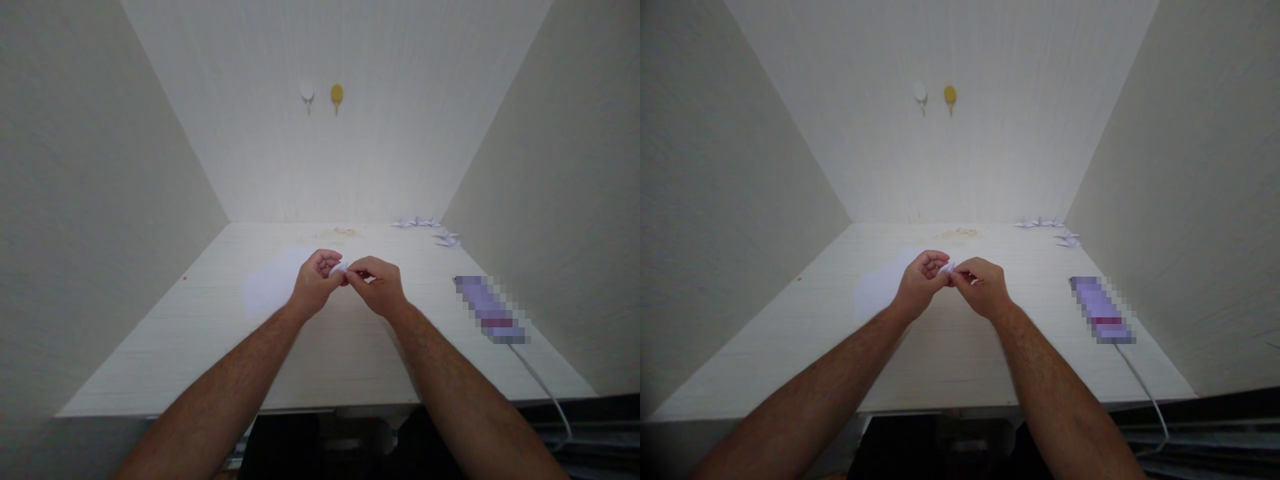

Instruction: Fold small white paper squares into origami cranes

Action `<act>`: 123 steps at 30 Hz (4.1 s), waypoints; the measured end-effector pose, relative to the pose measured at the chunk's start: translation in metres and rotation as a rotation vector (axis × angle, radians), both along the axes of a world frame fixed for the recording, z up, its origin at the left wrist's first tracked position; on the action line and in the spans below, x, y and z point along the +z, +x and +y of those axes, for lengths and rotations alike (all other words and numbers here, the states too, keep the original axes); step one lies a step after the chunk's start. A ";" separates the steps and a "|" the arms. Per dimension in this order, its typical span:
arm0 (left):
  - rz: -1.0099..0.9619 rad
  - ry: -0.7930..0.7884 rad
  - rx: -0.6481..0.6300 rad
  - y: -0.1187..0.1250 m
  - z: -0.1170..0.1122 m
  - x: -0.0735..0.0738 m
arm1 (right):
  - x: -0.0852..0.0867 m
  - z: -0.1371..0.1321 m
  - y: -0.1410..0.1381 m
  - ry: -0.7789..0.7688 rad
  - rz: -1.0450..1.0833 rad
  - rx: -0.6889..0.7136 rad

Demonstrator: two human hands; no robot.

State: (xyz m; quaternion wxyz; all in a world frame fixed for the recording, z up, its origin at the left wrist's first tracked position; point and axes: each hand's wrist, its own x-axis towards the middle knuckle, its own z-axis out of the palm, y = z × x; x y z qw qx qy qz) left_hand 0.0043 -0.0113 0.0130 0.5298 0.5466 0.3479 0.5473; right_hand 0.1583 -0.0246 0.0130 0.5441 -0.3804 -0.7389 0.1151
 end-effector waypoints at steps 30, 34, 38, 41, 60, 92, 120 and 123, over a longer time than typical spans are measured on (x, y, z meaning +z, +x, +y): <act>0.113 0.134 0.085 -0.003 0.001 -0.003 | -0.001 0.001 -0.004 -0.140 0.085 -0.069; 0.119 0.133 0.075 -0.004 0.001 -0.004 | -0.002 0.002 -0.005 -0.250 0.159 -0.067; 0.114 0.123 0.071 -0.003 0.000 -0.004 | -0.003 0.002 -0.007 -0.334 0.224 -0.050; 0.114 0.114 0.085 -0.003 -0.001 -0.003 | -0.002 0.003 -0.006 -0.334 0.190 -0.056; -0.086 -0.064 0.010 -0.007 0.008 -0.009 | 0.003 0.006 -0.004 -0.647 0.471 0.111; 0.090 0.016 0.041 -0.002 0.000 0.000 | 0.003 0.001 -0.003 -0.463 0.080 -0.051; 0.205 0.061 0.034 -0.006 0.004 -0.004 | 0.004 0.001 0.002 -0.510 0.007 0.032; 0.205 0.063 0.028 -0.006 0.004 -0.002 | 0.003 0.002 0.002 -0.508 0.033 0.031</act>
